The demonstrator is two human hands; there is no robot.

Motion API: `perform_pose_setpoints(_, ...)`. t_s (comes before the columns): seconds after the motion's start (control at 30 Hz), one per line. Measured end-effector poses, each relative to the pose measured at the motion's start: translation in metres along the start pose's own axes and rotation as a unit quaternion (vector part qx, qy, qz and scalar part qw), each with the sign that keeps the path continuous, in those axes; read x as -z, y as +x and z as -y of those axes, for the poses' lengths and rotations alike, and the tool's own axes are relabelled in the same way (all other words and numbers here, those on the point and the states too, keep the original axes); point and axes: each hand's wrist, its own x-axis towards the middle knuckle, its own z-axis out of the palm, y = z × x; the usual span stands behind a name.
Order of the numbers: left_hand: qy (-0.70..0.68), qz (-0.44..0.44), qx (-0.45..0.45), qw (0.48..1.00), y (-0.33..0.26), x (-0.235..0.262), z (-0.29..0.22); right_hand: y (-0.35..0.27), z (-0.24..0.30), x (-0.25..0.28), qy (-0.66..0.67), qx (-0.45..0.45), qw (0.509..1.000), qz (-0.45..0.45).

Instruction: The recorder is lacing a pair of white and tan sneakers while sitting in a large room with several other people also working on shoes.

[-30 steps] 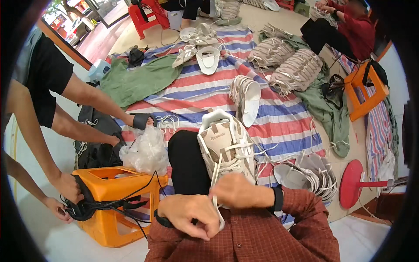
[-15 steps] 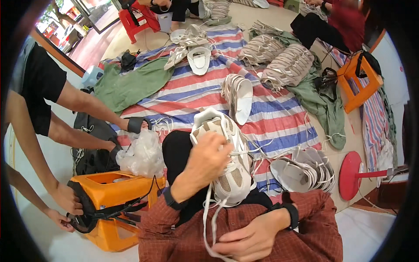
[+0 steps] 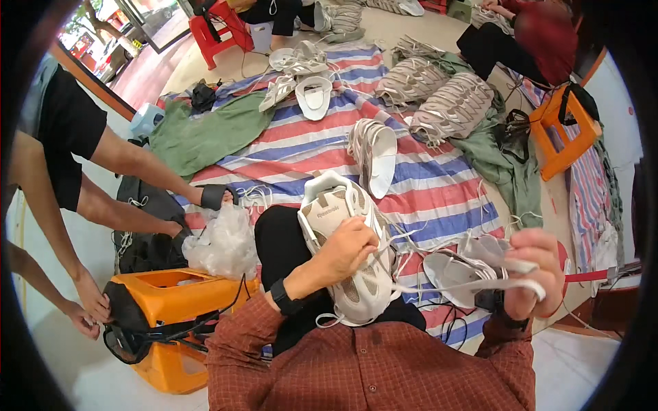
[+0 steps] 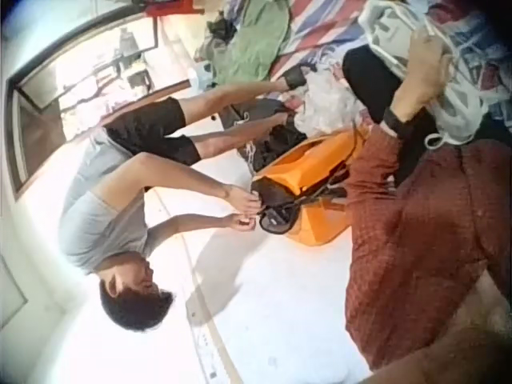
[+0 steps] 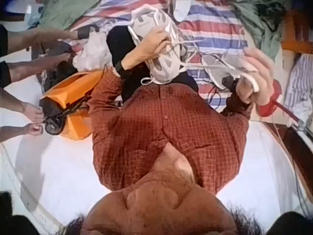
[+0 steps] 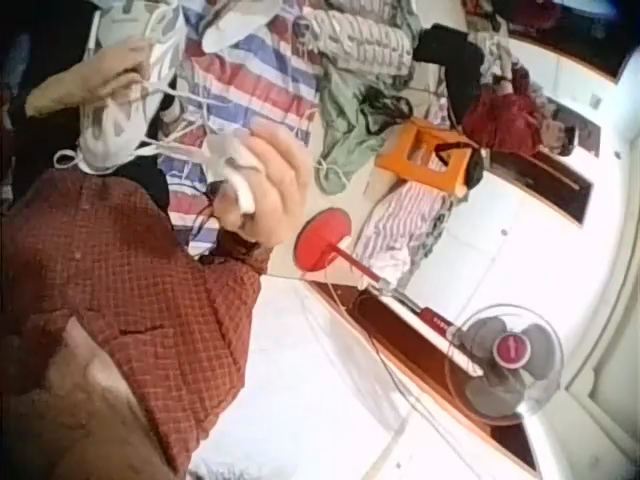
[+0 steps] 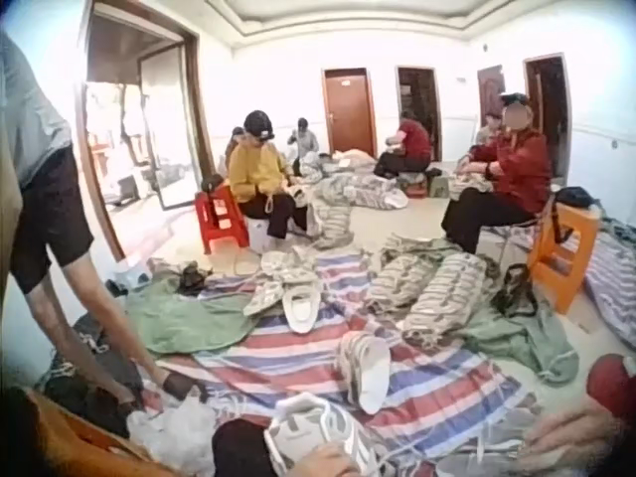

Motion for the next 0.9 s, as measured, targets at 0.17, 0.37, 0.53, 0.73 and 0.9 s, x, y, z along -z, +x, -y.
perform_pose_setpoints(0.17,-0.430,-0.073,0.234,0.869,-0.021,0.031,-0.018,-0.001,-0.047,0.003,-0.017,-0.087,0.994,-0.060)
perform_pose_setpoints(0.37,-0.560,-0.419,0.006,0.714,-0.079,0.119,0.000,-0.037,-0.155,0.000,-0.014,-0.374,0.927,0.007)
perform_pose_setpoints(0.53,-0.493,-0.513,-0.013,0.703,-0.145,0.159,0.025,-0.092,-0.195,-0.043,-0.160,-0.384,0.866,0.278)
perform_pose_setpoints(0.73,-0.001,-0.424,0.572,0.702,-0.158,0.125,0.051,-0.091,-0.116,-0.106,0.027,-0.116,0.941,0.317)
perform_pose_setpoints(0.9,0.168,-0.328,0.413,0.833,-0.111,0.092,0.041,-0.070,-0.067,-0.146,0.098,-0.002,0.948,0.302)
